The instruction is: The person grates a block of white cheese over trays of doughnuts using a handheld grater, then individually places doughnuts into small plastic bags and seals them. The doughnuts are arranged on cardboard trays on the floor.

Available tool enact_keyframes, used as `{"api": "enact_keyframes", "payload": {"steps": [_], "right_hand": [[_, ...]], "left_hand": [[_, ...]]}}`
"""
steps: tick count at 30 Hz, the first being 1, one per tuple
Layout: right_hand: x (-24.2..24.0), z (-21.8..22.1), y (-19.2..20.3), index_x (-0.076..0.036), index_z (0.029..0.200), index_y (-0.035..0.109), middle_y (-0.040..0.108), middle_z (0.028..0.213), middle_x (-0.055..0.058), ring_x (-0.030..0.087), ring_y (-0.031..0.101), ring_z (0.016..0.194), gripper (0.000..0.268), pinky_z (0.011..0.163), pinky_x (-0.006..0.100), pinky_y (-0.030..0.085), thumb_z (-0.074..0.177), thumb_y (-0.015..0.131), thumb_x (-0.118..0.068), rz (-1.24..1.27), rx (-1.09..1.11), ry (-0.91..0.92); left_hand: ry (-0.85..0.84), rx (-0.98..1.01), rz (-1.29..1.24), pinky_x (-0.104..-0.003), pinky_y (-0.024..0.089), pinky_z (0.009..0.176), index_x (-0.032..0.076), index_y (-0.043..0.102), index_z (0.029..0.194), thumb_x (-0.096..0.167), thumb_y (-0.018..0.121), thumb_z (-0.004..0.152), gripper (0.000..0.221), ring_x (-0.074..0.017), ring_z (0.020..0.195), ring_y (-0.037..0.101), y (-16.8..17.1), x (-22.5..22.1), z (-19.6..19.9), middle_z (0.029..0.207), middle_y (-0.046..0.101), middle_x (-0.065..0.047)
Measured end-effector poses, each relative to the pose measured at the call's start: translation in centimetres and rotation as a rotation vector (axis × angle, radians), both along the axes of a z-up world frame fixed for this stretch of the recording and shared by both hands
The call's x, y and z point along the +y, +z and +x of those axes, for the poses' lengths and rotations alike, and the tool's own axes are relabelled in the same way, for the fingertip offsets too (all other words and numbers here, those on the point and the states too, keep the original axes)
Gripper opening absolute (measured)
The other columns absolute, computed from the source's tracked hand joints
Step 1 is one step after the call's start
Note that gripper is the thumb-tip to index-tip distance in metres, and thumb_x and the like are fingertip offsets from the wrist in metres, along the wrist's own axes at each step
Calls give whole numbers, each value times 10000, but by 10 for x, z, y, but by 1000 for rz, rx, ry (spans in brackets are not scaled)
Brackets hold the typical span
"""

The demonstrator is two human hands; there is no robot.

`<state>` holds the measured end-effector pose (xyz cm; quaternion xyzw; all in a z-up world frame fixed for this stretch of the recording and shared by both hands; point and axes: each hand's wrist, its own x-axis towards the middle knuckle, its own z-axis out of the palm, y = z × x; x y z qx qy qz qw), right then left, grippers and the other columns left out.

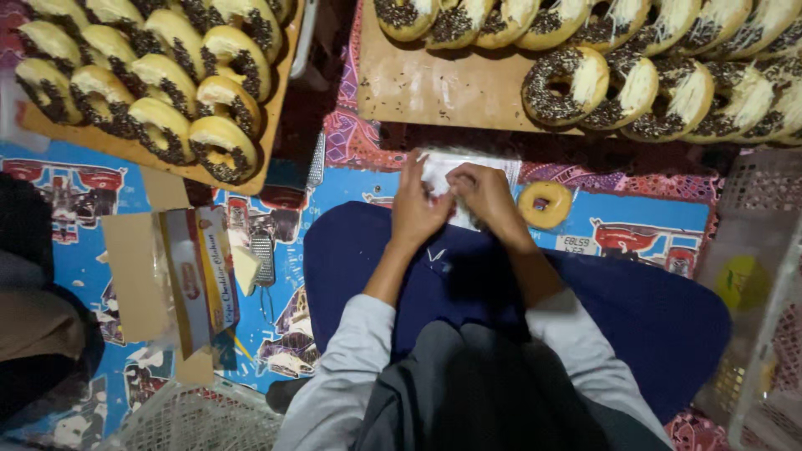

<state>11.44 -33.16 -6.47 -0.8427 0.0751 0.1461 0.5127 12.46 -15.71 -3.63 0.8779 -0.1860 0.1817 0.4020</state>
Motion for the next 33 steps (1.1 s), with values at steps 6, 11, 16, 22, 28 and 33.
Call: {"api": "enact_keyframes", "payload": {"steps": [6,11,16,22,28,33], "right_hand": [[19,-18,108,-88,1124,716,697,1165,233,409,671,1018,434,839,427,532,717,795,-215,-756,-945,-90],[27,-33,140,-43,1279,698,695,1290,197,326,713,1181,315,1001,394,576,964,697,-29,-153,-645,-127],[13,-29,122,31,1356,640,633,1362,249,358,664,1211,538,982,418,566,820,640,80,23,-559,-33],[-2,-40,135,-28,1248,692,631,1445,204,302,683,1279,408,1010,380,585,869,600,90,35,-676,-43],[-9,-50,143,-75,1324,683,752,1215,158,237,777,1023,456,883,313,600,877,631,-2,8,-339,-67],[-4,-51,139,-35,1353,656,715,1303,182,271,740,1143,388,971,362,594,968,684,-77,157,-591,-69]], "left_hand": [[227,521,-481,-261,570,607,11,638,1209,-40,640,915,299,-113,680,711,31,9,19,952,754,-137],[101,339,-524,-262,586,682,16,708,1014,-32,669,949,89,-88,728,714,48,-7,-6,921,779,-99],[-240,217,-433,-219,494,600,14,726,951,-54,701,862,115,-70,696,643,74,-19,-33,1078,775,-134],[-249,403,-698,-184,427,581,43,690,946,-45,695,895,102,-31,717,591,96,-24,-37,1157,773,-73],[-399,204,-460,-240,557,674,50,713,983,-39,702,862,151,-115,849,708,116,-25,-33,1183,738,-78],[-568,286,-298,-249,490,580,39,694,896,-49,716,800,131,-134,658,652,119,-24,-43,1087,787,-126]]}}
